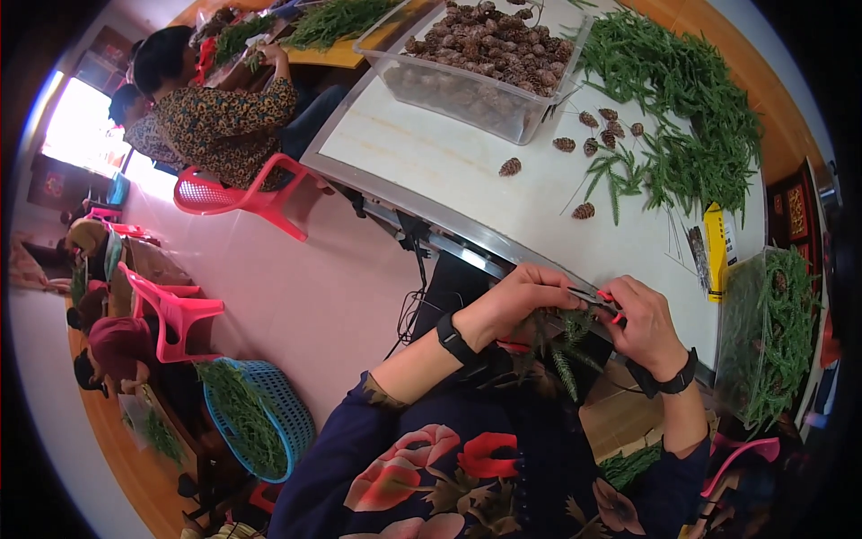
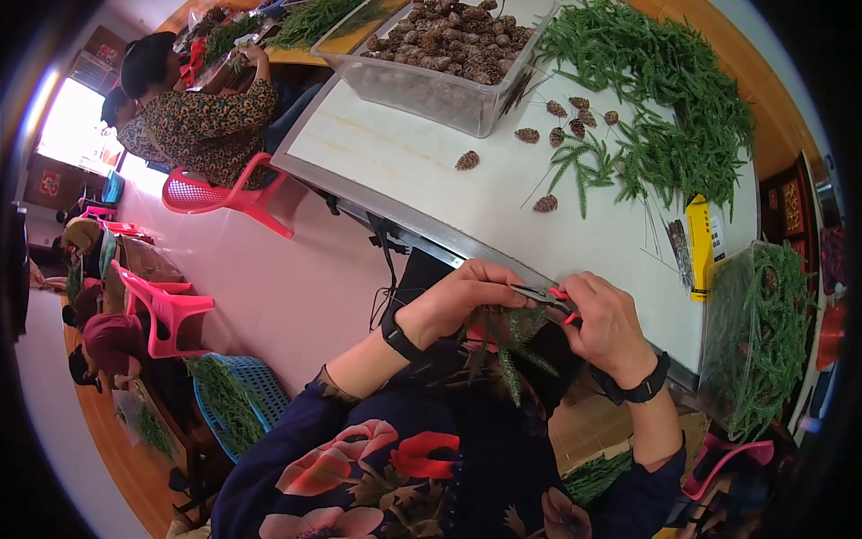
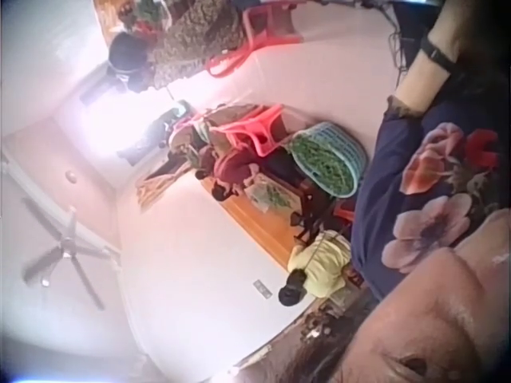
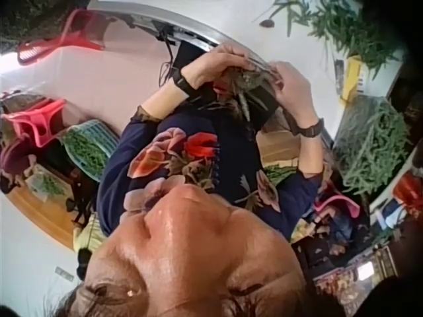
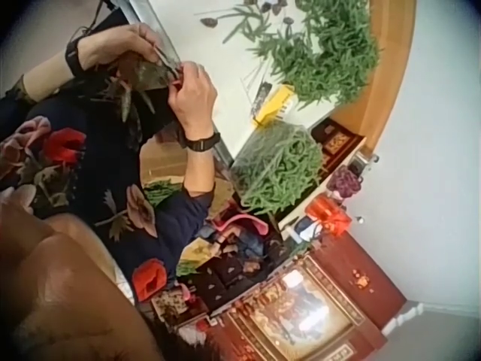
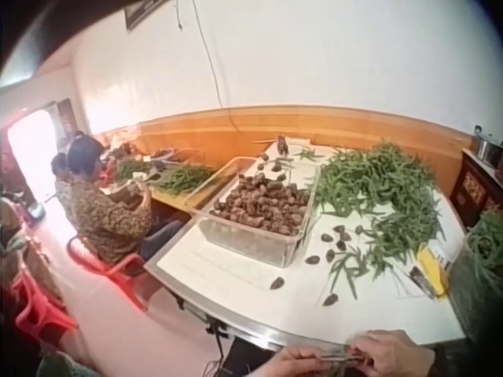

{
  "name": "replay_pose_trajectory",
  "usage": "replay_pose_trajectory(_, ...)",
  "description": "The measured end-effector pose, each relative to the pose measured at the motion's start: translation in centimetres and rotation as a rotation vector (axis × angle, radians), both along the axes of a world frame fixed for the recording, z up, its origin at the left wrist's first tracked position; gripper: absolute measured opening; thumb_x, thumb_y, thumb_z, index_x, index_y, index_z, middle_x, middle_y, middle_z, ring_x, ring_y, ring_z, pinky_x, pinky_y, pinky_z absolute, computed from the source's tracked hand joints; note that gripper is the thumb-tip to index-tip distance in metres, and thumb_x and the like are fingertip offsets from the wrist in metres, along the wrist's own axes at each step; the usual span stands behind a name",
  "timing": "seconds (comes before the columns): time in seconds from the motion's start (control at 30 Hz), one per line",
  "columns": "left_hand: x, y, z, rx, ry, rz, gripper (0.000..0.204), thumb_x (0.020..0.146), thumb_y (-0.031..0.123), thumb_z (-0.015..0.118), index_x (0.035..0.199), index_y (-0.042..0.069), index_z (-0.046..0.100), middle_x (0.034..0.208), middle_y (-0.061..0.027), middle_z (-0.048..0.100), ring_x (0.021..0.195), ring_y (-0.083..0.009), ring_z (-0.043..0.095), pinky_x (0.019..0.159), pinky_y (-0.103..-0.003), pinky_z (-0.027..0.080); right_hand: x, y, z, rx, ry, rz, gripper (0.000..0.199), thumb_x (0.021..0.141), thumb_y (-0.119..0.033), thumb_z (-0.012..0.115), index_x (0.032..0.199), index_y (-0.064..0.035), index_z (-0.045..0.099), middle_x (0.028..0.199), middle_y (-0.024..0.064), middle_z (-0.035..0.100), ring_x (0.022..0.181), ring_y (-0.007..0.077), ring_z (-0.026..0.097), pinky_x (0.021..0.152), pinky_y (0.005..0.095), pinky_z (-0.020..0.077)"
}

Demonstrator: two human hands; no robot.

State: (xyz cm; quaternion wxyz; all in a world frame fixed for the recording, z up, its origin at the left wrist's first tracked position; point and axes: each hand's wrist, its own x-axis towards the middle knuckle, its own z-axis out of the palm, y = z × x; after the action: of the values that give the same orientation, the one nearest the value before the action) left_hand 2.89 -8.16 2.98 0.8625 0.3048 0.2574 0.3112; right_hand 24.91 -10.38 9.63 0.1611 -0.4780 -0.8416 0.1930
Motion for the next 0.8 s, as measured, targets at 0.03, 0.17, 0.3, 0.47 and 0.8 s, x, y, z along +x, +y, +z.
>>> replay_pose_trajectory(0.03,0.1,0.0,-0.2,-0.009,-0.009,0.002,0.010,0.088,0.004,0.065,0.094,-0.001,0.071,0.090,-0.0057,0.071,0.081,-0.0117,0.067,0.073,-0.024,0.053,0.1,0.0,-0.2,0.002,-0.007,-0.002,0.022,0.075,-0.006,0.072,0.088,-0.0023,0.054,0.078,0.0148,0.057,0.072,0.0378,0.058,0.060,0.0430,0.0461)
replay_pose_trajectory(0.17,0.6,-0.2,-0.9,0.087,0.028,0.088,0.010,0.088,0.004,0.065,0.093,-0.002,0.071,0.090,-0.0058,0.071,0.079,-0.0104,0.066,0.072,-0.024,0.052,0.0,-0.3,-0.6,-0.026,-0.012,-0.057,0.019,0.076,-0.005,0.070,0.086,-0.0011,0.054,0.075,0.0164,0.057,0.069,0.0392,0.058,0.059,0.0429,0.0455)
replay_pose_trajectory(0.3,1.0,-0.8,-0.4,0.354,0.306,0.214,0.011,0.088,0.005,0.065,0.092,-0.003,0.071,0.087,-0.0050,0.071,0.078,-0.0080,0.063,0.071,-0.023,0.051,-0.3,-0.8,-0.7,-0.131,-0.102,-0.168,0.020,0.077,-0.009,0.070,0.085,-0.0015,0.053,0.076,0.0161,0.060,0.071,0.0395,0.060,0.059,0.0444,0.0464)
replay_pose_trajectory(0.47,1.1,-0.9,0.6,0.504,0.483,0.295,0.013,0.088,0.006,0.065,0.092,-0.004,0.071,0.083,-0.0027,0.069,0.077,-0.0055,0.060,0.070,-0.022,0.050,-0.5,-0.7,-0.6,-0.163,-0.146,-0.213,0.020,0.079,-0.010,0.069,0.086,-0.0024,0.053,0.077,0.0159,0.060,0.072,0.0395,0.060,0.059,0.0454,0.0468)
replay_pose_trajectory(0.8,1.1,-0.8,0.2,0.296,0.273,0.200,0.013,0.089,0.007,0.065,0.094,-0.003,0.072,0.083,-0.0011,0.069,0.075,-0.0053,0.060,0.069,-0.021,0.049,-0.2,-0.9,-0.6,-0.048,-0.076,-0.165,0.021,0.078,-0.011,0.070,0.086,-0.0030,0.053,0.075,0.0157,0.060,0.069,0.0403,0.059,0.058,0.0462,0.0456)
